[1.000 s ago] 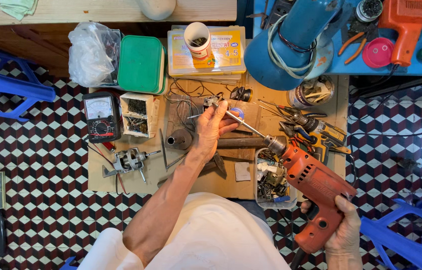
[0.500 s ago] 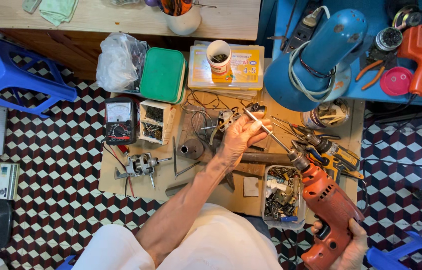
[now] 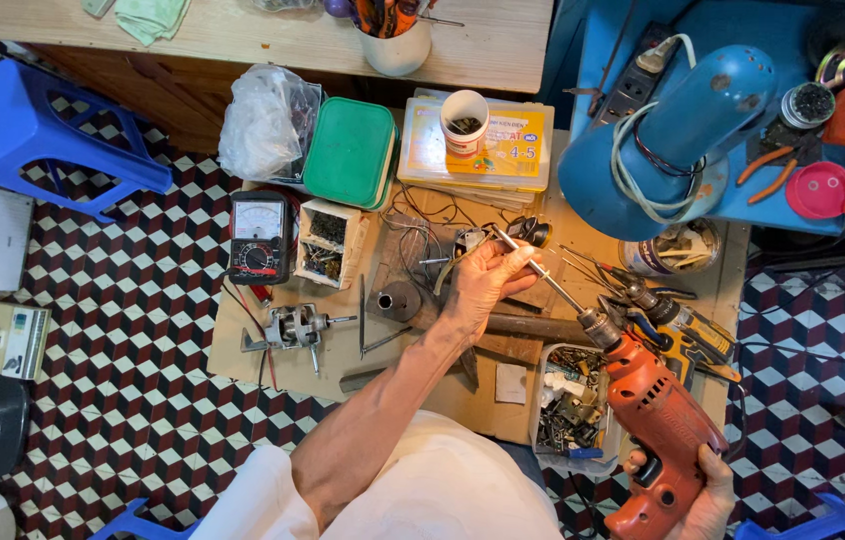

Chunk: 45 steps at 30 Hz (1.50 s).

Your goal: The person disassembles and reassembles a small electrical motor using a screwdriver and a power drill. They remove screws, separate the motor housing, and then reassemble the components on a cluttered workbench.

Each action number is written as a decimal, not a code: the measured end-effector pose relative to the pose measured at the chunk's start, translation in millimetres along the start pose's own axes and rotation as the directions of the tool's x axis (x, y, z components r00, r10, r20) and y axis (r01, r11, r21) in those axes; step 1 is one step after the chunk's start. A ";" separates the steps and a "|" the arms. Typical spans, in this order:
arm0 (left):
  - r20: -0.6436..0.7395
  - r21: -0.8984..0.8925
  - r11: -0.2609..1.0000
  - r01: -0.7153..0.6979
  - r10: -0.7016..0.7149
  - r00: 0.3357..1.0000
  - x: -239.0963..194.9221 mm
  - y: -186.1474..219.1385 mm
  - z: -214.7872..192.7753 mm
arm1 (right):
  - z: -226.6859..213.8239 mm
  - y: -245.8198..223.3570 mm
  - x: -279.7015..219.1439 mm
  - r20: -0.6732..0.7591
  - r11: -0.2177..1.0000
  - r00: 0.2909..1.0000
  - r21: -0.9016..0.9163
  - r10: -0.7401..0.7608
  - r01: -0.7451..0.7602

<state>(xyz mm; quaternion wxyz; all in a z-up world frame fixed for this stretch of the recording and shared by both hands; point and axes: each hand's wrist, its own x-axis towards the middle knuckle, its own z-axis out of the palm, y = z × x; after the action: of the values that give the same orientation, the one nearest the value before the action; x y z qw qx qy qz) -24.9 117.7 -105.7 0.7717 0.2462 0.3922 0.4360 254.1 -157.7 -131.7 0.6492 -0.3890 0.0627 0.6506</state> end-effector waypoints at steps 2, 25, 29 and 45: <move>-0.023 0.019 1.000 0.001 -0.001 1.000 -0.3 0.6 -0.9 | -3.5 0.7 1.5 0.004 1.000 1.000 -0.003 -0.016 0.016; -0.319 -0.533 0.837 -0.123 -0.065 0.945 -15.1 -7.4 -0.6 | 176.5 27.6 -31.5 0.017 0.752 0.987 -0.646 -0.161 0.134; -0.338 -0.566 0.791 -0.231 0.033 0.941 -23.0 41.8 -52.8 | 228.5 72.4 -48.2 0.051 0.678 0.998 -0.732 -0.033 0.060; -0.072 -0.618 0.687 -0.383 0.436 0.897 -133.6 143.1 -122.3 | 267.3 125.2 -86.2 0.608 0.549 0.792 -0.645 -0.052 0.531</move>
<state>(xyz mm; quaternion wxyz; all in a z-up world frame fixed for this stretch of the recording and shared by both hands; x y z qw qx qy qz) -235.6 78.0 -20.1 0.7071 0.0786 0.1311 0.6904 16.2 -88.2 50.3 0.5020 -0.4469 -0.4787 0.5649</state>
